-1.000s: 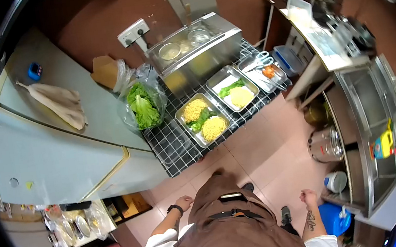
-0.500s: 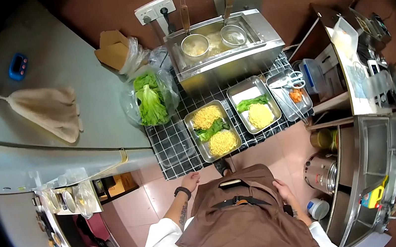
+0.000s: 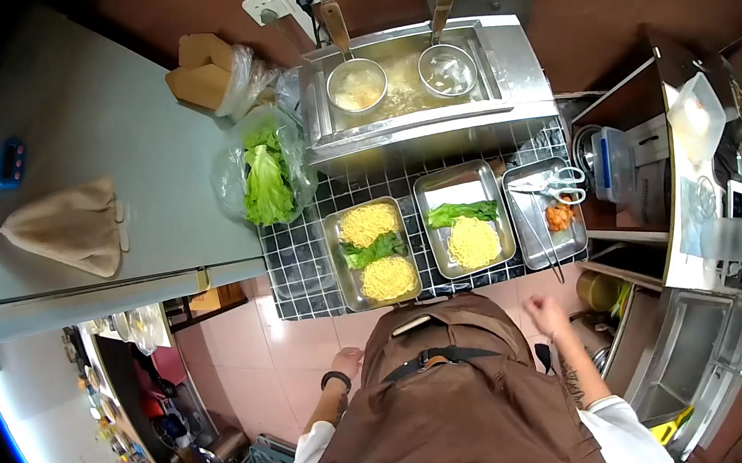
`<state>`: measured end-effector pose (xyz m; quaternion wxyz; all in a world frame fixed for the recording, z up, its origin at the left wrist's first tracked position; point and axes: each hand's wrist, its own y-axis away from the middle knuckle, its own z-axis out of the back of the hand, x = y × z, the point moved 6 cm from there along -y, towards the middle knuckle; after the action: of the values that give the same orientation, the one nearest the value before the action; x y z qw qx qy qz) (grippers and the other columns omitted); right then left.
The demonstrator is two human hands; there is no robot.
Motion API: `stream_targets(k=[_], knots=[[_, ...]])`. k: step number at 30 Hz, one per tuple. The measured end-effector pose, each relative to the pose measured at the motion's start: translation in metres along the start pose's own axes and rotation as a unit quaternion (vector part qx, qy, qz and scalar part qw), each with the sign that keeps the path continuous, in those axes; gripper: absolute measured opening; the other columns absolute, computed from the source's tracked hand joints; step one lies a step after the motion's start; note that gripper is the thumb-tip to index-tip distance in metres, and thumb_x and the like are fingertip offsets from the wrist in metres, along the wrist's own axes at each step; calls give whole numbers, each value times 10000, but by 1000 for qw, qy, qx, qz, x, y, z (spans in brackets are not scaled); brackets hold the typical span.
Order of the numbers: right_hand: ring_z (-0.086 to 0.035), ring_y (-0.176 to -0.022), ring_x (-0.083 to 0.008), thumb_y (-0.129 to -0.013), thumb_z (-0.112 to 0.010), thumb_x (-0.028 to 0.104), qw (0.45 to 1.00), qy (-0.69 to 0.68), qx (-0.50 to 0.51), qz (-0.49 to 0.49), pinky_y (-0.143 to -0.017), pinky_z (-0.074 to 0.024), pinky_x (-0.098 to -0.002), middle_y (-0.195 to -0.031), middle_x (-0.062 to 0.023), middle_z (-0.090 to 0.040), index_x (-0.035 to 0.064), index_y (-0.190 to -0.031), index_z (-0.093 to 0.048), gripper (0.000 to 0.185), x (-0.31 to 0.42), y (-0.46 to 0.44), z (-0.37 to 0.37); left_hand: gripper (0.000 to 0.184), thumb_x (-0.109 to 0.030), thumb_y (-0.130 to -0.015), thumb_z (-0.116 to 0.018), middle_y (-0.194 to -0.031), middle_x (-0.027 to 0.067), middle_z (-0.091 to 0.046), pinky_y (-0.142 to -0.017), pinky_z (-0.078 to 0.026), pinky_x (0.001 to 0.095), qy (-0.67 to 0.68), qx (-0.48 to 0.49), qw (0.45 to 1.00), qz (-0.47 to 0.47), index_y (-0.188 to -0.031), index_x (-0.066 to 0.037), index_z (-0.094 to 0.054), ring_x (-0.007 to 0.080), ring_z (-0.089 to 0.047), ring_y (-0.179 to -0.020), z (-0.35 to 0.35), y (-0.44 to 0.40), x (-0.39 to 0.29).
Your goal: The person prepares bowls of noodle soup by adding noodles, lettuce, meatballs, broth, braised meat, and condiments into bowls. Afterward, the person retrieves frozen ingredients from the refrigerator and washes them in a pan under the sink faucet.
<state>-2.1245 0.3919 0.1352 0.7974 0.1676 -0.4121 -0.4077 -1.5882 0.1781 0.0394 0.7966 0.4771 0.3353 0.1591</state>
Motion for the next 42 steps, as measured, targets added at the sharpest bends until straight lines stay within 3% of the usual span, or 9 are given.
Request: stream_targets(k=[3, 5, 13, 17, 21, 33, 36, 38, 42], knots=[[-636, -653, -341, -884, -678, 256, 983, 24, -169, 65, -631, -499, -443, -681, -144, -626, 31, -906, -641, 229, 67, -13, 93, 273, -240, -960, -586, -961, 127, -728, -788, -530, 340, -134, -38, 985, -104, -1100, -27, -685, 243, -690, -875, -30, -2, -5], [-622, -843, -343, -850, -705, 171, 940, 139, -261, 171, -769, -509, -443, -893, -147, -619, 59, -992, -624, 198, 68, -36, 112, 293, -272, -952, -598, -994, 159, -734, -843, -529, 341, -121, -28, 982, -140, -1107, -42, -695, 276, -696, -952, -47, -6, -22], [-626, -991, -390, -827, -726, 194, 948, 294, -102, 66, -859, -516, -475, -1029, -180, -652, 41, -1026, -579, 291, 24, -102, 55, 281, -180, -955, -625, -930, 79, -698, -789, -522, 289, 43, -35, 993, -102, -1176, -7, -641, 154, -657, -860, -45, 3, -55], [-628, -975, -397, -839, -711, 179, 944, 276, -159, 84, -856, -518, -476, -982, -192, -667, 46, -1046, -569, 284, 36, -91, 65, 313, -177, -958, -619, -944, 81, -692, -767, -522, 290, 85, -15, 995, -56, -1217, -1, -617, 157, -648, -837, -45, 9, -42], [-652, -935, -394, -826, -681, 178, 942, 293, -140, 81, -836, -530, -490, -908, -204, -695, 29, -975, -599, 227, 33, -98, 56, 274, -189, -946, -619, -951, 106, -724, -792, -529, 295, -57, -59, 992, -92, -1150, -14, -671, 170, -673, -876, -37, 20, -35], [-648, -948, -422, -867, -698, 234, 963, 225, -147, 31, -812, -520, -497, -989, -223, -684, 24, -965, -633, 241, 39, -84, 62, 167, -110, -956, -611, -888, 25, -665, -630, -488, 247, 170, -51, 980, -92, -1104, -49, -660, 105, -626, -743, -22, -19, 11], [-645, -962, -421, -863, -696, 232, 962, 226, -151, 4, -826, -518, -484, -1008, -234, -677, 25, -990, -632, 251, 45, -74, 73, 279, -136, -951, -642, -918, 27, -664, -629, -473, 227, 186, -176, 948, -189, -1216, -52, -617, 83, -623, -799, 7, -28, -35], [-646, -961, -421, -866, -690, 233, 972, 191, -137, 20, -830, -519, -479, -1008, -236, -677, 20, -995, -631, 256, 40, -70, 71, 330, -158, -935, -661, -943, 78, -693, -772, -541, 331, 124, -234, 937, -226, -1239, -38, -611, 188, -659, -851, 29, -41, -80], [-646, -962, -416, -874, -680, 237, 986, 136, -95, -3, -846, -516, -473, -1005, -233, -678, 14, -1006, -631, 264, 44, -56, 75, 374, -332, -943, -618, -917, 177, -701, -768, -535, 410, -116, -208, 942, -235, -1158, -25, -614, 326, -682, -831, 30, -46, -185]])
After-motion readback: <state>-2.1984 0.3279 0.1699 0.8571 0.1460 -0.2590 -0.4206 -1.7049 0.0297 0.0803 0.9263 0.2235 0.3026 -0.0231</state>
